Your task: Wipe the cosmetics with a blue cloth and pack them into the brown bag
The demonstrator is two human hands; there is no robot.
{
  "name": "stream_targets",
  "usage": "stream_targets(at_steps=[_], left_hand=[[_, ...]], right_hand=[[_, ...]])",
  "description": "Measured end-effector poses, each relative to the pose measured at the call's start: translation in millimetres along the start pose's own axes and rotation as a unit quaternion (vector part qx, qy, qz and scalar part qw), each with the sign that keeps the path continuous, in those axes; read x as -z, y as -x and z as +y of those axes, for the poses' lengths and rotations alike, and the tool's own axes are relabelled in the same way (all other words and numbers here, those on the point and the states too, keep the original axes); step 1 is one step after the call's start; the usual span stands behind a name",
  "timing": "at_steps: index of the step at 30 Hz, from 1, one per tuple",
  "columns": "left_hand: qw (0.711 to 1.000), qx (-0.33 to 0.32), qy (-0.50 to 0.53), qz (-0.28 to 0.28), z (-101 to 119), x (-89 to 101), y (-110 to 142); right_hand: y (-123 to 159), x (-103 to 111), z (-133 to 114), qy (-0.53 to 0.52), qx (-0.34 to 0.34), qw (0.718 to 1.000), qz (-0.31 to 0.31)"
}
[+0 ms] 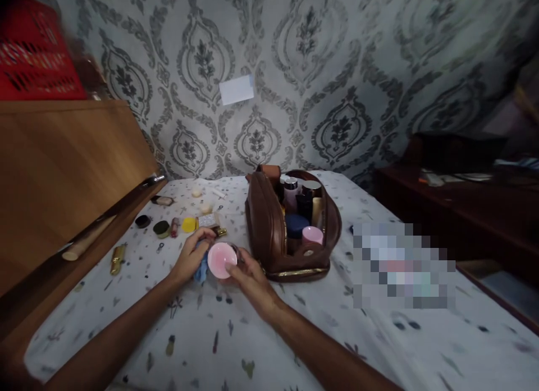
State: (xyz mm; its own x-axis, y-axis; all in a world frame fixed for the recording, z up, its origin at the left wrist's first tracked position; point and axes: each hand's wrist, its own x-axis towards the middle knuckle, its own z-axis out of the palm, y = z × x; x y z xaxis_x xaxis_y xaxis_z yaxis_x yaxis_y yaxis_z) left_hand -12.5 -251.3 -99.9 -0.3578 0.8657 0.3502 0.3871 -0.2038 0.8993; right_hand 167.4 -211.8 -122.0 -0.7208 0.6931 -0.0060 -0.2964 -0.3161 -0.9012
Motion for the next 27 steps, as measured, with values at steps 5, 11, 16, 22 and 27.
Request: stream_targets(at_steps=[5, 11, 16, 22, 27], left_hand=[[0.987, -0.108, -0.011, 0.120, 26.8, 1.1, 14.7], [0.944, -0.281, -0.155, -0.083, 59.0, -11.5, 37.4], [0.945, -0.216, -0.193, -0.151, 46.9, -10.8, 27.6], [0.992, -0.008, 0.034, -0.124, 16.2, -1.9, 14.2], [0.978, 0.107, 0.149, -0.099, -1.8, -2.3, 4.9]], right_hand=[[4.9, 0.0, -1.0, 0.238, 0.110, 0.965, -0.019], [11.3, 4.0, 10.1, 0.403, 0.241, 0.882, -0.040], [8.4, 5.3, 8.8, 0.424, 0.216, 0.879, -0.031], [9.1, -1.4, -6.6, 0.402, 0.163, 0.900, -0.034], [7.7, 2.0, -0.7, 0.429, 0.181, 0.885, 0.006]])
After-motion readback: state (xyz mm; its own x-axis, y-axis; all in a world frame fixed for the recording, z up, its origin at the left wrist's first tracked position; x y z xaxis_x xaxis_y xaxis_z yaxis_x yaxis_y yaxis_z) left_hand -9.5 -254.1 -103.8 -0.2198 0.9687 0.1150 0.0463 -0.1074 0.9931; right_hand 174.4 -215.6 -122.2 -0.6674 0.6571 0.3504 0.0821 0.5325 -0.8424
